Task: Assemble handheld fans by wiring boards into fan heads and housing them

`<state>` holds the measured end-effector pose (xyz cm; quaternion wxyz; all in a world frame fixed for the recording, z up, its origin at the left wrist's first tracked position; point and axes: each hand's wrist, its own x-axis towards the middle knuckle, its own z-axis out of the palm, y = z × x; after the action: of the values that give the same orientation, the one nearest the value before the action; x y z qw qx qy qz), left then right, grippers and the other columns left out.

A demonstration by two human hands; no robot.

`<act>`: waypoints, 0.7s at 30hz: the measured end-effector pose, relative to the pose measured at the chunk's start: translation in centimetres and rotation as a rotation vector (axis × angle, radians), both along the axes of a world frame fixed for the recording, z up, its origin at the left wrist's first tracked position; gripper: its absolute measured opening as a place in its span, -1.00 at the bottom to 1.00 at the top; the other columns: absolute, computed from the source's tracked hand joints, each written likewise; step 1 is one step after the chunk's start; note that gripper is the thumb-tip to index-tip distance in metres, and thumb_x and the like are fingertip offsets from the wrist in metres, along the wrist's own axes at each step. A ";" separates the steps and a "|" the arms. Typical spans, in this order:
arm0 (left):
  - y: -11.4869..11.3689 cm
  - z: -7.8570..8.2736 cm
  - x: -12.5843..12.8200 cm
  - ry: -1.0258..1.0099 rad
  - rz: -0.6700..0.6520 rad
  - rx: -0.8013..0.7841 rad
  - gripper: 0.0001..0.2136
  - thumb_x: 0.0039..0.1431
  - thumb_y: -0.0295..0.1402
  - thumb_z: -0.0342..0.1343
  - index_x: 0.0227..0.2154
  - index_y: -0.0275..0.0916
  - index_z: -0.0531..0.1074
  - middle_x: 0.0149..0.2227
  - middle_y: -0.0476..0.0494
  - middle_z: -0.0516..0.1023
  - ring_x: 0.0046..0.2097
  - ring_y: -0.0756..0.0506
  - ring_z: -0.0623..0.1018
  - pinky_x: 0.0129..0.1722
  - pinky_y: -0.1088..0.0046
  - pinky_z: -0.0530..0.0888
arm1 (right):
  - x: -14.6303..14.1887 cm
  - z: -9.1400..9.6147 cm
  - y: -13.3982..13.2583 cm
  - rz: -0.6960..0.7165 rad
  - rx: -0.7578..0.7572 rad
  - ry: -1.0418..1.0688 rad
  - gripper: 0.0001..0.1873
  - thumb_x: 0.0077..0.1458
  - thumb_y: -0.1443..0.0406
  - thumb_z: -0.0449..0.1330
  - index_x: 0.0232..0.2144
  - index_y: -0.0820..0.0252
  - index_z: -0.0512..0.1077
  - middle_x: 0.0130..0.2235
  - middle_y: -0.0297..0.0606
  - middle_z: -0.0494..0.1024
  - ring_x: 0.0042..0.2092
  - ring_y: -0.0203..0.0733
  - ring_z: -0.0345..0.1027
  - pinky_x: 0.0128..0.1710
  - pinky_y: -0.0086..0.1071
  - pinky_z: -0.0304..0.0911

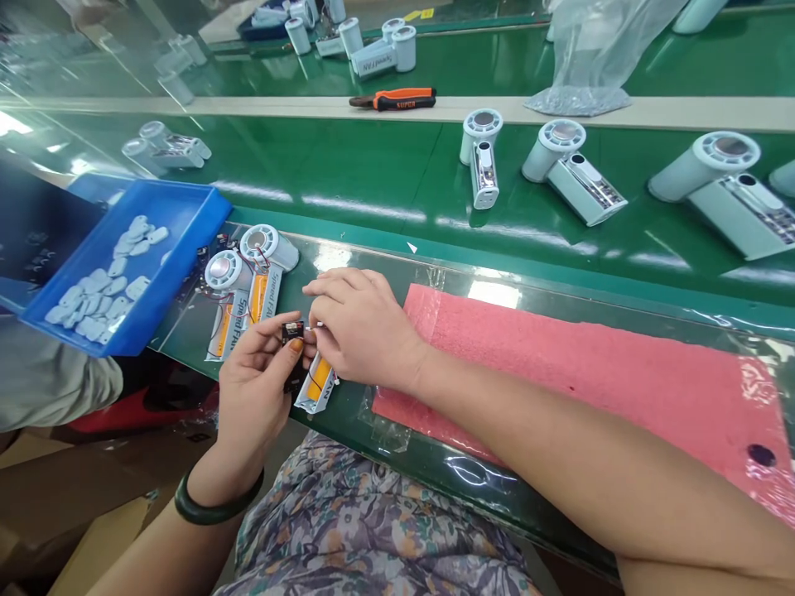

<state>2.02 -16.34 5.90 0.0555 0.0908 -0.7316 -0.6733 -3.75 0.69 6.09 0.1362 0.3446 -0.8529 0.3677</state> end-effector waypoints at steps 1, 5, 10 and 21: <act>-0.1 0.2 -0.3 -0.006 0.004 0.027 -0.66 0.11 -0.28 0.34 -0.03 -0.18 0.54 -0.26 -0.06 0.62 -0.36 0.04 0.55 -0.30 0.56 0.55 | 0.0 0.0 0.1 0.003 -0.015 -0.018 -0.89 0.18 0.39 0.18 -0.34 0.12 0.50 0.13 -0.21 0.56 0.24 0.00 0.29 0.24 -0.01 0.14; -0.4 0.8 -1.1 0.005 0.000 0.056 -0.58 0.02 -0.33 0.41 -0.03 -0.17 0.51 -0.25 -0.05 0.62 -0.33 0.03 0.54 -0.26 0.53 0.54 | -0.2 0.1 0.5 0.028 -0.014 -0.039 -0.89 0.17 0.39 0.20 -0.32 0.11 0.53 0.21 -0.21 0.49 0.30 0.04 0.22 0.24 0.05 0.15; -0.7 0.8 -1.2 0.053 -0.037 0.010 -0.58 0.02 -0.32 0.42 -0.03 -0.19 0.52 -0.33 -0.03 0.58 -0.30 0.00 0.55 -0.25 0.50 0.53 | -0.2 0.1 0.4 0.037 0.028 -0.020 -0.90 0.21 0.37 0.20 -0.30 0.11 0.53 0.21 -0.20 0.49 0.31 0.04 0.22 0.26 0.06 0.12; -0.1 1.7 -2.0 -0.119 -0.054 0.232 -0.59 -0.07 -0.43 0.38 -0.09 -0.16 0.53 -0.46 0.09 0.48 -0.56 0.11 0.41 -0.56 0.60 0.34 | 0.0 -0.5 0.2 -0.010 0.104 0.155 -0.90 0.28 0.32 0.21 -0.23 0.08 0.56 0.15 -0.22 0.55 0.24 0.03 0.29 0.29 0.12 0.03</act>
<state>0.01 -16.46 7.63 -0.0173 0.1166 -0.6528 -0.7483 -3.76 0.93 5.59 0.1854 0.3746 -0.8594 0.2944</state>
